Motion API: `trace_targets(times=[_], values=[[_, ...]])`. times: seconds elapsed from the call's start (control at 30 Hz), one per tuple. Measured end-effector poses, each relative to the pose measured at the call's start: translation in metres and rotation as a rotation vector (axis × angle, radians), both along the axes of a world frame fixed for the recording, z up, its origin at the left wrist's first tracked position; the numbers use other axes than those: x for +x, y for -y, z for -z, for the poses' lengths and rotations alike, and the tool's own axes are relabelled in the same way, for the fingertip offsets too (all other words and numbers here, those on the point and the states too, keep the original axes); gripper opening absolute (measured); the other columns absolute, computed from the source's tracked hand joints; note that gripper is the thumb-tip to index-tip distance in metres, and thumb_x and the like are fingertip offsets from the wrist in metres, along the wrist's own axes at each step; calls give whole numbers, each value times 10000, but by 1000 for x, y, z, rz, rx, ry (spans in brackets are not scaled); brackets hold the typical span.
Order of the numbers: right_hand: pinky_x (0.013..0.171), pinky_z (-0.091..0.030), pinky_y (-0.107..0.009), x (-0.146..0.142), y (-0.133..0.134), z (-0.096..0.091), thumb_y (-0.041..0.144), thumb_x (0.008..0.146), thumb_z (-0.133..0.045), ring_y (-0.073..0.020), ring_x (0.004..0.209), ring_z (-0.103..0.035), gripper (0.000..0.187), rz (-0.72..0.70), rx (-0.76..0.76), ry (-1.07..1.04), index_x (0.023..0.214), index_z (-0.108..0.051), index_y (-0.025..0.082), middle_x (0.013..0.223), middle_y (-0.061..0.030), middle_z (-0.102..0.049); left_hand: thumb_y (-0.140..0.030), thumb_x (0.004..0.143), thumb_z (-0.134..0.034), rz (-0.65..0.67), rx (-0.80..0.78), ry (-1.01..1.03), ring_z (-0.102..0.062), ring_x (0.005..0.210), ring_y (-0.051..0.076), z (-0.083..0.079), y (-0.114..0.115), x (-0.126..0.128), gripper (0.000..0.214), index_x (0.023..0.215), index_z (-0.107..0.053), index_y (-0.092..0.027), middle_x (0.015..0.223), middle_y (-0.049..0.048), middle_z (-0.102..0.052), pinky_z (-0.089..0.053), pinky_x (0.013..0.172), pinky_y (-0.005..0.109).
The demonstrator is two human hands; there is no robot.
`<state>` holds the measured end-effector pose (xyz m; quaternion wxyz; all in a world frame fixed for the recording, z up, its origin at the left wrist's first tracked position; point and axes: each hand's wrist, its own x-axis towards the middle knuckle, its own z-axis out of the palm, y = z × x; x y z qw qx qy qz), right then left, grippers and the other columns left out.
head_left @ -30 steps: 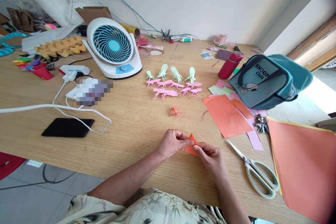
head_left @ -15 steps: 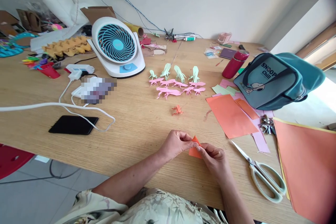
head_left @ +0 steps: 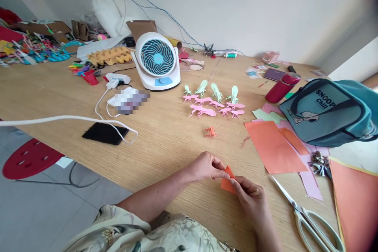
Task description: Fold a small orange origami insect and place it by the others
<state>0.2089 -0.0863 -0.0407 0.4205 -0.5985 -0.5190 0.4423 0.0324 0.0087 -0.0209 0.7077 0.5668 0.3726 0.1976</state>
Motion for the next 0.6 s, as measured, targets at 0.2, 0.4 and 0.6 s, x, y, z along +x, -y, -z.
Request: trace_targets(times=[0.2, 0.4, 0.6], values=[[585, -392, -257, -2, 0, -5, 489, 875, -624, -165, 650, -525, 355, 33, 20, 0, 869, -785, 172, 682, -29, -653, -532, 576, -844, -68, 85, -5, -417, 513, 65, 2, 2, 3, 464, 623, -677, -102, 541, -32, -537, -306, 484, 207], [559, -354, -262, -2, 0, -7, 489, 891, -604, -151, 611, -466, 363, 6, 21, 6, 852, -780, 173, 649, -21, -607, -488, 575, -849, -58, 15, 37, -457, 518, 75, -8, 0, 2, 411, 647, -712, -108, 571, -6, -594, -359, 491, 203], [569, -368, -264, -3, 0, -10, 493, 890, -607, -158, 616, -489, 374, 9, 33, -3, 873, -785, 165, 660, -32, -635, -452, 576, -846, -103, -1, 26, -450, 499, 65, -4, 2, 5, 380, 608, -683, -110, 533, -24, -574, -368, 488, 194]])
